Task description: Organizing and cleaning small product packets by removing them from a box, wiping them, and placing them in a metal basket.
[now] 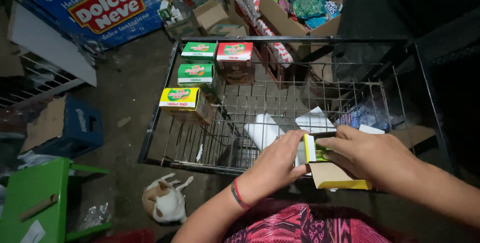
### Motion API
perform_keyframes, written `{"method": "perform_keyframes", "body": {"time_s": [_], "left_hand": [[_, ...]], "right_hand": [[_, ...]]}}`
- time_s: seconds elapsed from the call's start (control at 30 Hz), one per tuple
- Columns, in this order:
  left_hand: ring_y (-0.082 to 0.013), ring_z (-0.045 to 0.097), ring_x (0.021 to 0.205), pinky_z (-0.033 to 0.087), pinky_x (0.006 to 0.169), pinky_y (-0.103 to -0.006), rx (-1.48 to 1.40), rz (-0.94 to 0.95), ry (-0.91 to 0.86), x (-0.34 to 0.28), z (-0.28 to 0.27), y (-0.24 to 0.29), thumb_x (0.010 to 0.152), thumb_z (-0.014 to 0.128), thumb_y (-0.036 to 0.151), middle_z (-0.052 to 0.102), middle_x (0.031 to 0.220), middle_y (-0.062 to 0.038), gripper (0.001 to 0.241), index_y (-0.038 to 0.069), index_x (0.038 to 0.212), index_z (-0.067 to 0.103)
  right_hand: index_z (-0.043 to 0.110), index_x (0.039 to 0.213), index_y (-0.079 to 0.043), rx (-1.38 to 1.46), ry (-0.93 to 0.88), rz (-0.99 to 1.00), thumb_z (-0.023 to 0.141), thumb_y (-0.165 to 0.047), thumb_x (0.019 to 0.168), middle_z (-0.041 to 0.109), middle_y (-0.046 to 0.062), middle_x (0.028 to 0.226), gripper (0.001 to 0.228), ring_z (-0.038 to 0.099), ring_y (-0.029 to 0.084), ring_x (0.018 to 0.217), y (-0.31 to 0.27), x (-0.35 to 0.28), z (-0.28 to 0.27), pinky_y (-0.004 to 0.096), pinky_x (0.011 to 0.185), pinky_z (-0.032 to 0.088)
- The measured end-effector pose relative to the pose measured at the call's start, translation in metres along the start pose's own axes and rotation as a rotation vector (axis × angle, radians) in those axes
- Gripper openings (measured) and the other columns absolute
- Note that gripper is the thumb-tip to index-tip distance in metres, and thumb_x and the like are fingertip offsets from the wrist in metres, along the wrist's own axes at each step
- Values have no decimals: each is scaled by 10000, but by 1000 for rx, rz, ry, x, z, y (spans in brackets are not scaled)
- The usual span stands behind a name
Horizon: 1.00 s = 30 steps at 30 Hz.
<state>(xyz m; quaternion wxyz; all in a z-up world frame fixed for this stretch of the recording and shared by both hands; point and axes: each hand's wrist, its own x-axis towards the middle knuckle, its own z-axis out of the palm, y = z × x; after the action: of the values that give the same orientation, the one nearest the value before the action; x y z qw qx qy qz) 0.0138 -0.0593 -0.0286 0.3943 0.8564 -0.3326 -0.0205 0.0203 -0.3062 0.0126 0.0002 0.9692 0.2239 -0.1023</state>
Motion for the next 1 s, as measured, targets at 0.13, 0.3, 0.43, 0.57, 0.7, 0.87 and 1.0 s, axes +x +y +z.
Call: {"method": "perform_keyframes", "body": {"time_s": [0.13, 0.3, 0.43, 0.57, 0.7, 0.87, 1.0], "left_hand": [[-400, 586, 1193, 490, 983, -487, -6, 17, -5, 0, 0, 1, 792, 762, 120, 557, 1318, -211, 700, -11, 1392, 426], [-402, 592, 1180, 500, 972, -495, 1, -1, -15, 0, -1, 4, 801, 745, 115, 549, 1334, -216, 713, -21, 1417, 415], [-411, 588, 1179, 489, 993, -489, 15, 16, 20, 0, 1, 0, 782, 749, 109, 553, 1325, -224, 700, -40, 1386, 428], [-413, 592, 1129, 490, 948, -495, -13, -1, -7, 1, -2, 3, 768, 716, 94, 560, 1266, -210, 696, -10, 1391, 422], [-417, 591, 1157, 482, 985, -489, 22, 17, -2, 1, 2, -3, 763, 727, 129, 563, 1297, -225, 733, -25, 1411, 420], [-394, 588, 1148, 482, 967, -485, 16, 44, -5, 2, -3, 0, 804, 757, 225, 580, 1251, -215, 709, -29, 1382, 434], [-419, 529, 1334, 418, 1116, -474, -42, 51, -47, 4, -20, 7, 799, 782, 429, 511, 1460, -272, 988, -31, 1525, 293]], "right_hand": [[531, 1120, -383, 6, -61, 27, 562, -552, 945, 507, -34, 1039, 246, 667, 306, 705, -7, 4, -12, 524, 543, 484], [540, 930, -331, -20, 79, -77, 584, -476, 956, 541, -52, 920, 153, 636, 243, 657, -4, 2, -6, 475, 477, 454], [540, 932, -312, -63, 164, -198, 581, -348, 949, 544, -82, 931, 57, 636, 155, 666, -2, -6, -6, 426, 390, 463], [532, 967, -382, -61, 119, -104, 583, -428, 938, 543, -112, 1007, 75, 630, 183, 608, 2, -10, -14, 425, 424, 500], [606, 1142, -344, 286, 61, -167, 651, -195, 842, 695, -118, 1053, 337, 716, 118, 828, 16, -19, -28, 313, 645, 526], [645, 1306, -228, 436, 294, -215, 651, -14, 736, 758, -45, 1189, 610, 741, 105, 1014, 19, -25, -65, 264, 855, 530], [713, 1202, -170, 496, 440, -130, 604, -138, 947, 778, -6, 1060, 279, 744, 121, 890, 8, -21, -88, 255, 789, 526]]}}
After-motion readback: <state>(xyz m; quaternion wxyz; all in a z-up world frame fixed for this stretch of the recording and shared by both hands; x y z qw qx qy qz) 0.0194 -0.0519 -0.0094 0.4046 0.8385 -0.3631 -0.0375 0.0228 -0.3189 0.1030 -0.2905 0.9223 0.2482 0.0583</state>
